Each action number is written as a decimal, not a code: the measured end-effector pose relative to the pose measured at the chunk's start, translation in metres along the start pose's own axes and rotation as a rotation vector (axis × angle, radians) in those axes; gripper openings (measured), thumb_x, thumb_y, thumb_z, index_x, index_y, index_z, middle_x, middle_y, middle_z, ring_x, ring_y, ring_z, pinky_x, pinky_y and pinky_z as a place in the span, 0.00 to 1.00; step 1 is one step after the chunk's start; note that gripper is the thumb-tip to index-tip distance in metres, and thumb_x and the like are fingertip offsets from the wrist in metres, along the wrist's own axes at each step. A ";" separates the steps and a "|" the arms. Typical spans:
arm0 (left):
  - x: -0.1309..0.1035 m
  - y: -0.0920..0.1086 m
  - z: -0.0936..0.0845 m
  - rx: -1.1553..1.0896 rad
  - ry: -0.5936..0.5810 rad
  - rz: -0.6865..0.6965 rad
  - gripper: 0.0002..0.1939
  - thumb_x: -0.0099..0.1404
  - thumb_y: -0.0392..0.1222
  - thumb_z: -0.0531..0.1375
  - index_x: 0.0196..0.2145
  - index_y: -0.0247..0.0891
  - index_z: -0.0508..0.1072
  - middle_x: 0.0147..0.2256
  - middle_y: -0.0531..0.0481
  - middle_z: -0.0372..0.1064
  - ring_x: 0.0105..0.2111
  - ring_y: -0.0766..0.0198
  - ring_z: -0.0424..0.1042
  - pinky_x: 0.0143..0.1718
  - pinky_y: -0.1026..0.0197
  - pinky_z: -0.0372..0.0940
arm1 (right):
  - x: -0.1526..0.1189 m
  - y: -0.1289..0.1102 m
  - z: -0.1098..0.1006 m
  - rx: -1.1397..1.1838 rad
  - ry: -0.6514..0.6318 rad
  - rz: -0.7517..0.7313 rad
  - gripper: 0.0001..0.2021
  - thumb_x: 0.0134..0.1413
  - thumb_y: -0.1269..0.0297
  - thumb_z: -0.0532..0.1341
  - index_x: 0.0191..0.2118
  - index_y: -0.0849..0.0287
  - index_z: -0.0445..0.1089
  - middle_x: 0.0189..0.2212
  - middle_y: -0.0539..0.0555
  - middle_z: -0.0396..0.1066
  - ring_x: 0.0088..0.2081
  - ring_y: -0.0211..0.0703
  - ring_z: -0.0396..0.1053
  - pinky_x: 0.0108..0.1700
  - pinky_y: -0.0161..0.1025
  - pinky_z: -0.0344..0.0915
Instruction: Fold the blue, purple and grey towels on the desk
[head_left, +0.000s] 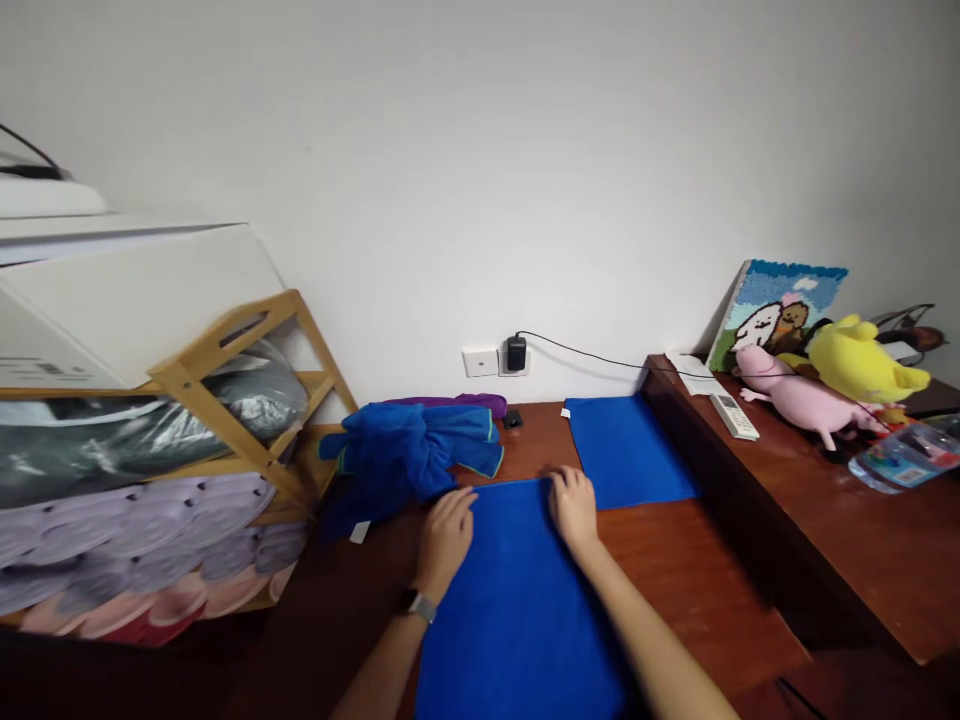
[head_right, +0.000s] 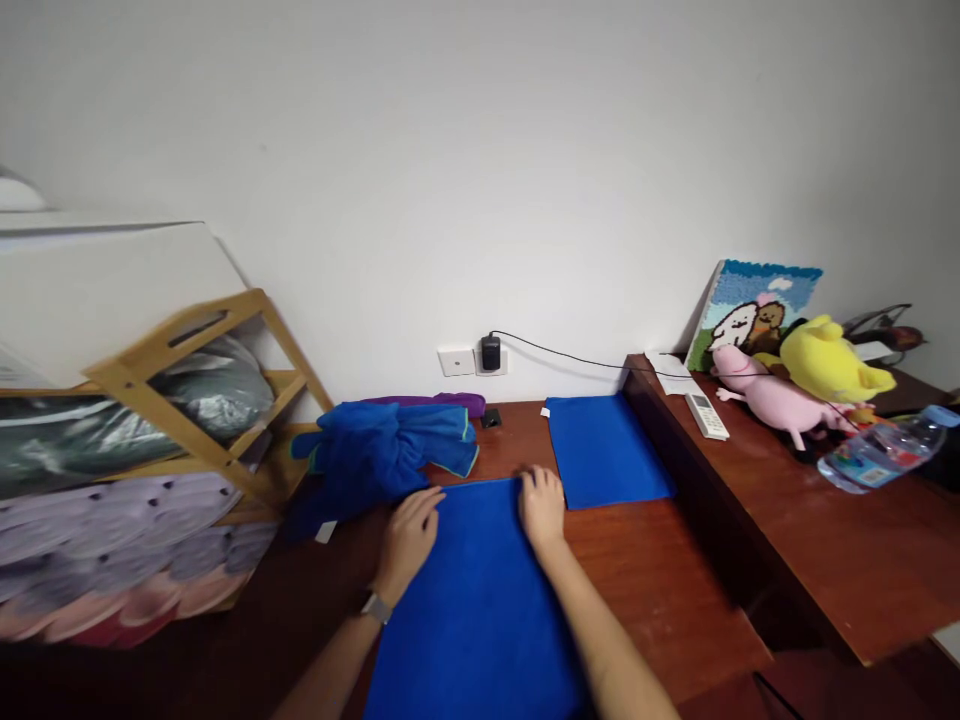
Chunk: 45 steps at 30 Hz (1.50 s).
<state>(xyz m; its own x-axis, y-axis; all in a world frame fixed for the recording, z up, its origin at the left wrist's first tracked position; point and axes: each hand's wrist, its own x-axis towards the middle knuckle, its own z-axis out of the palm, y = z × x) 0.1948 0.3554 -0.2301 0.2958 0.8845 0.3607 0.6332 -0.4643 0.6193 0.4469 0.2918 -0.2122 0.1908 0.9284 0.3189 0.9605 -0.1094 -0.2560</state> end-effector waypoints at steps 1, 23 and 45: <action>-0.005 0.008 0.010 0.045 -0.025 0.049 0.24 0.74 0.41 0.49 0.55 0.41 0.82 0.61 0.42 0.77 0.64 0.51 0.72 0.70 0.43 0.62 | -0.006 -0.013 0.006 0.023 0.032 -0.057 0.21 0.73 0.69 0.52 0.62 0.57 0.75 0.63 0.63 0.72 0.63 0.54 0.66 0.66 0.50 0.60; -0.007 -0.002 0.031 0.462 -0.075 0.234 0.31 0.80 0.49 0.42 0.73 0.36 0.63 0.73 0.39 0.58 0.74 0.51 0.57 0.75 0.42 0.53 | -0.023 -0.035 0.023 0.006 -0.146 0.000 0.32 0.79 0.54 0.43 0.79 0.63 0.48 0.79 0.59 0.40 0.79 0.53 0.38 0.78 0.55 0.38; -0.113 0.060 0.036 0.458 -0.135 0.243 0.31 0.79 0.41 0.41 0.73 0.32 0.62 0.73 0.39 0.59 0.74 0.54 0.56 0.75 0.45 0.55 | -0.110 -0.066 0.001 0.136 -0.186 -0.060 0.30 0.79 0.59 0.42 0.77 0.67 0.52 0.77 0.61 0.49 0.78 0.48 0.44 0.78 0.51 0.43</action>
<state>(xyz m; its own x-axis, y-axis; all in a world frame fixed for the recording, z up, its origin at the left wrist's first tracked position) 0.2254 0.2291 -0.2585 0.5432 0.7658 0.3441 0.7732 -0.6161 0.1505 0.3623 0.1971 -0.2309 0.0809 0.9827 0.1667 0.9305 -0.0145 -0.3661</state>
